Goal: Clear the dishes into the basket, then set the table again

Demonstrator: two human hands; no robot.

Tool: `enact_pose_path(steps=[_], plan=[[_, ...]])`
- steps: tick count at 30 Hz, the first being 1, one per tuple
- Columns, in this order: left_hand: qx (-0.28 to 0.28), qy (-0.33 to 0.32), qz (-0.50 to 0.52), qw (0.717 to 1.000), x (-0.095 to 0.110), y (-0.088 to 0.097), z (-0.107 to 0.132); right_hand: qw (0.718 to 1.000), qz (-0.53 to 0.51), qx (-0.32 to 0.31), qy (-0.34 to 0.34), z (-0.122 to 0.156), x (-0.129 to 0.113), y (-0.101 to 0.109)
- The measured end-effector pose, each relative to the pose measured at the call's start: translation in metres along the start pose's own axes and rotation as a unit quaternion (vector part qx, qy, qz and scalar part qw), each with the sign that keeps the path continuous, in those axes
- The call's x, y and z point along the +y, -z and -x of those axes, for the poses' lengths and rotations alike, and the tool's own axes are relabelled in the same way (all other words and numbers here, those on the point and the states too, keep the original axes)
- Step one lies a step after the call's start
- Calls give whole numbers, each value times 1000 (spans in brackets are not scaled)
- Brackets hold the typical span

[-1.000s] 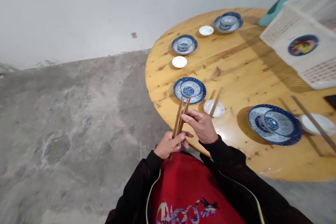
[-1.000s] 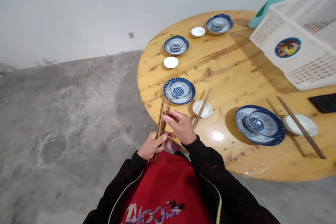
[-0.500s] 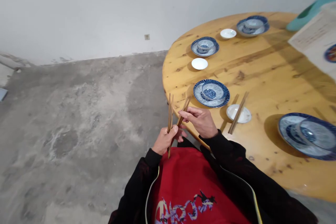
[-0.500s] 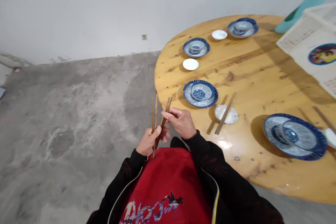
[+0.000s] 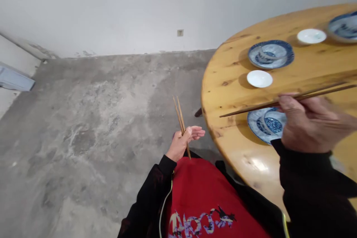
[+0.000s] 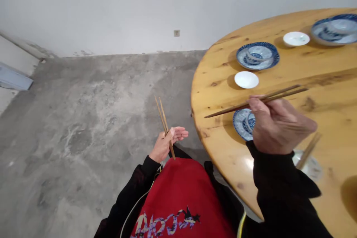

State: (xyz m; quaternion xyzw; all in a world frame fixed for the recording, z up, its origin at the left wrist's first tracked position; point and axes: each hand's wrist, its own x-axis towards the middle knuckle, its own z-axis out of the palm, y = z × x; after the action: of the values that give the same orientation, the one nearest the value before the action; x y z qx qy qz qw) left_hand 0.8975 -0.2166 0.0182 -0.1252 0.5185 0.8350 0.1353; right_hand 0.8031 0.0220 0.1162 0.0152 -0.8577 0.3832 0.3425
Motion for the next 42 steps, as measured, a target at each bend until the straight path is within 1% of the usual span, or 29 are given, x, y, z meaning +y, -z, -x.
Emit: enact_pose_path(steps=[2,3,4,6,9,12,14,16,19,24,27,29,32,35,42], plan=[[-3,13,-31,999,14,15,-15,998,18,56,26,-16,9,-24],[-2,21,-47,999,21,24,-22,996,24,78,27,-23,12,-35],[1,28,-61,998,28,33,-29,997,32,73,22,-30,15,-45],[9,42,-80,996,42,52,-43,998,53,45,-7,-42,19,-62],[37,59,-93,993,58,76,-61,996,69,23,-52,-54,23,-81],[63,76,-95,990,66,92,-74,994,73,24,-78,-57,30,-98],[64,90,-91,990,70,98,-82,992,65,37,-99,-54,36,-109],[51,103,-89,989,75,103,-93,990,67,53,-115,-50,40,-118],[15,120,-103,987,85,109,-114,985,107,62,-123,-47,41,-127],[-53,127,-141,980,116,115,-158,980,129,67,-139,-47,36,-133],[-90,120,-164,975,134,116,-179,974,129,84,-166,-45,35,-136],[-108,113,-175,972,142,119,-190,970,123,94,-188,-43,35,-138],[-129,111,-187,967,149,123,-204,964,111,109,-216,-40,34,-141],[-159,112,-204,960,154,123,-216,959,111,126,-229,-38,33,-144],[-248,91,-248,932,156,109,-239,956,154,114,-222,-45,34,-153]])
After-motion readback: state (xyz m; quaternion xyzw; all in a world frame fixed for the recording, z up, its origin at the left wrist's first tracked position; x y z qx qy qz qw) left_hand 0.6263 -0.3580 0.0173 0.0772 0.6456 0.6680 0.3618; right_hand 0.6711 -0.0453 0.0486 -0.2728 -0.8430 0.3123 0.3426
